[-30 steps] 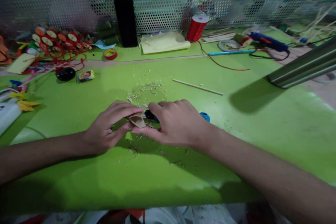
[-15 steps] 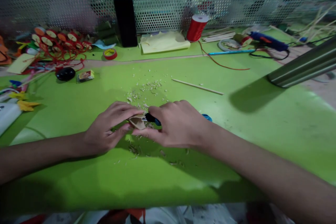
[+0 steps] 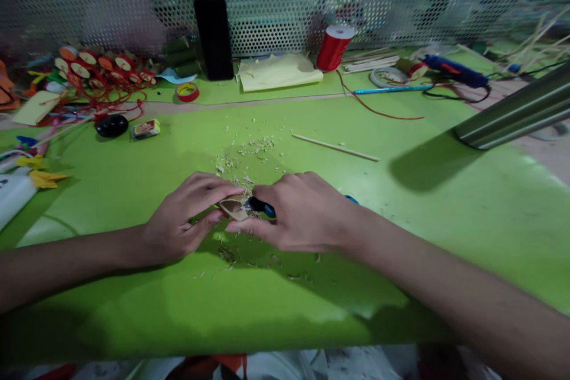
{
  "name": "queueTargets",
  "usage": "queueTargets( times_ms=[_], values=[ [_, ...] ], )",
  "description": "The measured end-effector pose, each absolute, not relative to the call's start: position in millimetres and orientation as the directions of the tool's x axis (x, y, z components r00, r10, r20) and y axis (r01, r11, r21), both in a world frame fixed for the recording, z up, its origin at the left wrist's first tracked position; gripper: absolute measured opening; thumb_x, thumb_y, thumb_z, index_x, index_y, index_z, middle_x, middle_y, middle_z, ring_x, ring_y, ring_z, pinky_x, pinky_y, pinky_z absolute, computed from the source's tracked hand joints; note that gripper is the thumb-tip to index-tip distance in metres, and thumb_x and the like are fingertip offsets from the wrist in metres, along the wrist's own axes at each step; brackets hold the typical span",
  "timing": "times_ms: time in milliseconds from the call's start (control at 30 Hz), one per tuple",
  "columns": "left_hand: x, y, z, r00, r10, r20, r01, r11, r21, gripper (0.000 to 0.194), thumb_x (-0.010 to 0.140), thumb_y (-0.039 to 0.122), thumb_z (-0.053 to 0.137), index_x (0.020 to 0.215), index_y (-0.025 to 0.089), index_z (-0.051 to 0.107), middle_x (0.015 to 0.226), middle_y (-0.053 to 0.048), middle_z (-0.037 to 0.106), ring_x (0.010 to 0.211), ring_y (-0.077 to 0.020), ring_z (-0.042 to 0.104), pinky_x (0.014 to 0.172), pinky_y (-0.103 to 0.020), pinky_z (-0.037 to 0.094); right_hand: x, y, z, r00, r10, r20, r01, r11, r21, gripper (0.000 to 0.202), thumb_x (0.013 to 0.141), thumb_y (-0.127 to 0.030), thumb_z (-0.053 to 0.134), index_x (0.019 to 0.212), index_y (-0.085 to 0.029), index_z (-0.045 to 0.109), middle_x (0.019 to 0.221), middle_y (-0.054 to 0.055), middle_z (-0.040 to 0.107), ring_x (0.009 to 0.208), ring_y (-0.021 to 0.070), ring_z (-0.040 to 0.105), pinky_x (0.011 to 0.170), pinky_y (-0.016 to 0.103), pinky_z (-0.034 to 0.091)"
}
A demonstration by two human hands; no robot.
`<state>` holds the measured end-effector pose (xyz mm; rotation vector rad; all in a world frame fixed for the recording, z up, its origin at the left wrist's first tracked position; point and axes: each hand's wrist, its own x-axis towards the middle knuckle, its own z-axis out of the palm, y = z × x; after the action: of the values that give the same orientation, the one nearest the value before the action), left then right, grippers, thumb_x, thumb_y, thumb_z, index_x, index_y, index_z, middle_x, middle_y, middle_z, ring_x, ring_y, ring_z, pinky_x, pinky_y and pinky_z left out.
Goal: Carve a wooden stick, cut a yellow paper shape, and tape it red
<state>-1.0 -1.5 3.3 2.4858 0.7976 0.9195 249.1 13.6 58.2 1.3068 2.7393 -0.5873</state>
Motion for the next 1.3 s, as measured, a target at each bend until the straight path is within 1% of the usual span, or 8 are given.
queueTargets(
  times_ms=[167,567,733,800,867,1000,1200,1300],
  values=[
    [-0.2,-1.7,3.1,0.618,0.617,0.487,0.396,-0.780,0.485,0.043,0.110,0.031,0.053,0.152,0.029,0.059,0.129,-0.009,0.075,0.115,-0.0268,0.066,0.097,-0.046,0.059,249.4,14.1,58.9,-0.642,0.740,-0.198,0.757,0.573,-0.314,0.097,0.093,-0.095,0.012,0.082,-0.017,0.070,0.056,0.004,0.057,0.048,0.0117,0.032,0.054,0.029,0.021],
    [-1.0,-1.6,1.3,0.614,0.621,0.488,0.422,-0.780,0.461,0.042,0.108,0.029,0.057,0.149,0.029,0.062,0.127,-0.008,0.075,0.115,-0.0268,0.066,0.097,-0.045,0.056,251.6,16.7,61.6,-0.659,0.719,-0.221,0.730,0.539,-0.421,0.082,0.095,-0.091,0.031,0.070,-0.019,0.062,0.052,-0.001,0.048,0.045,0.0098,0.030,0.052,0.029,0.019],
    [-1.3,-0.9,1.3,0.519,0.757,0.397,0.507,-0.647,0.570,0.035,0.108,0.033,0.059,0.142,0.027,0.065,0.125,-0.008,0.075,0.117,-0.0274,0.066,0.098,-0.049,0.058,252.7,14.6,64.5,-0.714,0.665,-0.218,0.668,0.555,-0.495,0.074,0.099,-0.084,0.036,0.063,-0.020,0.048,0.048,-0.004,0.041,0.046,0.0084,0.028,0.053,0.028,0.020],
    [-1.9,-2.0,0.1,0.480,0.796,0.369,0.498,-0.593,0.632,0.035,0.110,0.038,0.055,0.142,0.026,0.063,0.125,-0.008,0.075,0.115,-0.0265,0.068,0.098,-0.050,0.058,252.6,15.6,65.9,-0.711,0.674,-0.200,0.675,0.573,-0.464,0.067,0.101,-0.078,0.044,0.065,-0.021,0.050,0.050,-0.004,0.044,0.047,0.0090,0.031,0.054,0.028,0.021],
    [-2.4,-4.0,-1.8,0.453,0.813,0.366,0.455,-0.564,0.689,0.039,0.112,0.042,0.050,0.147,0.025,0.057,0.130,-0.010,0.073,0.117,-0.0266,0.069,0.100,-0.050,0.059,252.3,19.1,66.2,-0.644,0.748,-0.159,0.742,0.560,-0.367,0.056,0.101,-0.069,0.051,0.073,-0.021,0.056,0.055,-0.002,0.052,0.048,0.0102,0.036,0.055,0.028,0.023],
    [-1.6,-6.3,-4.4,0.450,0.806,0.384,0.248,-0.526,0.814,0.047,0.114,0.040,0.044,0.160,0.028,0.036,0.135,-0.013,0.073,0.118,-0.0231,0.072,0.093,-0.041,0.064,253.8,31.9,60.1,-0.467,0.883,-0.052,0.868,0.446,-0.218,0.038,0.099,-0.056,0.056,0.096,-0.019,0.063,0.072,0.004,0.066,0.055,0.0145,0.048,0.055,0.027,0.028],
    [1.4,-4.7,-2.7,0.505,0.753,0.421,0.054,-0.515,0.856,0.038,0.117,0.035,0.038,0.153,0.026,0.034,0.131,-0.013,0.074,0.094,-0.0145,0.075,0.076,-0.030,0.064,255.8,47.1,35.5,-0.523,0.852,-0.018,0.799,0.483,-0.358,0.038,0.104,-0.050,0.049,0.105,-0.015,0.063,0.083,0.009,0.071,0.064,0.0159,0.057,0.060,0.026,0.035],
    [2.0,-5.4,-2.8,0.514,0.755,0.408,0.017,-0.484,0.875,0.040,0.117,0.036,0.037,0.155,0.025,0.034,0.132,-0.014,0.073,0.090,-0.0139,0.076,0.073,-0.028,0.063,253.3,48.7,23.0,-0.538,0.843,0.005,0.801,0.513,-0.308,0.040,0.105,-0.052,0.050,0.106,-0.015,0.065,0.086,0.010,0.072,0.067,0.0163,0.056,0.061,0.026,0.032]
  ],
)
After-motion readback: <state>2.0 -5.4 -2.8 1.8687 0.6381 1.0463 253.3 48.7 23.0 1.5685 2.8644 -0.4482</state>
